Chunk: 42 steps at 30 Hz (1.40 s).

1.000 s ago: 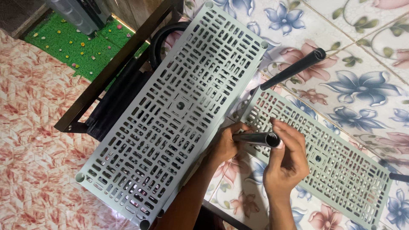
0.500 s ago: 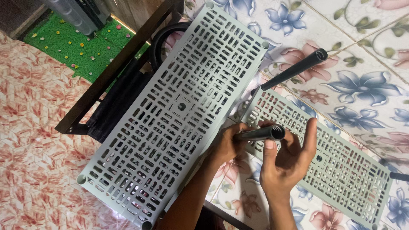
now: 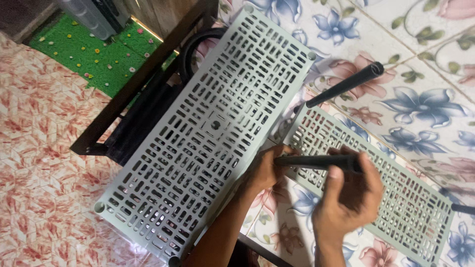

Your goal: The person assembles a metal shelving unit by inserting black cylindrical rods into the holes of perforated metal shelves. The person repeatedly aligns and secures the rods to connect the shelves together.

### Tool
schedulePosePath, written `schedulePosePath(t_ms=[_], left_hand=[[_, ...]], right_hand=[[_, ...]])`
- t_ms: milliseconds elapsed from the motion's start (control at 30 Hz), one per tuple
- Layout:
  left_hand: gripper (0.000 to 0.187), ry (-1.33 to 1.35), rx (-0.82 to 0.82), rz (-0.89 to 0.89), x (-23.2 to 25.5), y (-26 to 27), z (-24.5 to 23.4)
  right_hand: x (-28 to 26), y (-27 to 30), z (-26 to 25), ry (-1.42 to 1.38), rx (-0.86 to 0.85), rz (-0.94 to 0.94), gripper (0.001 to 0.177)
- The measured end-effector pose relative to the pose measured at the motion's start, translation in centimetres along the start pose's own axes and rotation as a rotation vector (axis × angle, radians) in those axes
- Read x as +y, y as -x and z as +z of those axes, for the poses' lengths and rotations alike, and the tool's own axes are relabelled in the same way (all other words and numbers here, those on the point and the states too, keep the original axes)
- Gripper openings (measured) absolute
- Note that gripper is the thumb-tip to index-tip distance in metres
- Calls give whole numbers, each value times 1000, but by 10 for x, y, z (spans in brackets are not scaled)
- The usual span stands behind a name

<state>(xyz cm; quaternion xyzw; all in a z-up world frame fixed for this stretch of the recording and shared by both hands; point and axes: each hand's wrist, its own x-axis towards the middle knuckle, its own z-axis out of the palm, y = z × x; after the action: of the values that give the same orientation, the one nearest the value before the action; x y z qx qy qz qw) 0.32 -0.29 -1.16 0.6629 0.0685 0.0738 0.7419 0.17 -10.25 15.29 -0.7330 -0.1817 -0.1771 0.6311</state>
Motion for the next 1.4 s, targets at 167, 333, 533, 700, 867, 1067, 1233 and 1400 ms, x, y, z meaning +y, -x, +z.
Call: schedulePosePath(t_ms=[167,333,533,700,867,1067,1233,1400], left_hand=[[31,-55,145,189,0,5,12],[76,-381,227,32,52,40,19],[62,100,293,-192,90,133,-7],[51,143,525,-66,62,162,-64],[62,194,582,-308,60,169,-116],[59,-269,750,-374,111,181,-173],[58,-276,692,-489,155,172,-207],[59,-302,652,-583,175,161,-224]], right_hand=[[-12,-12,-5,-47,115,-23,37],[-28,-36,1,-101,275,-8,39],[-12,-51,0,-390,213,212,33],[13,-28,35,-338,115,533,40],[21,-12,102,-274,-46,578,43],[12,-19,179,232,-464,159,38],[13,-28,242,459,-813,28,54],[14,-29,275,799,-1040,54,66]])
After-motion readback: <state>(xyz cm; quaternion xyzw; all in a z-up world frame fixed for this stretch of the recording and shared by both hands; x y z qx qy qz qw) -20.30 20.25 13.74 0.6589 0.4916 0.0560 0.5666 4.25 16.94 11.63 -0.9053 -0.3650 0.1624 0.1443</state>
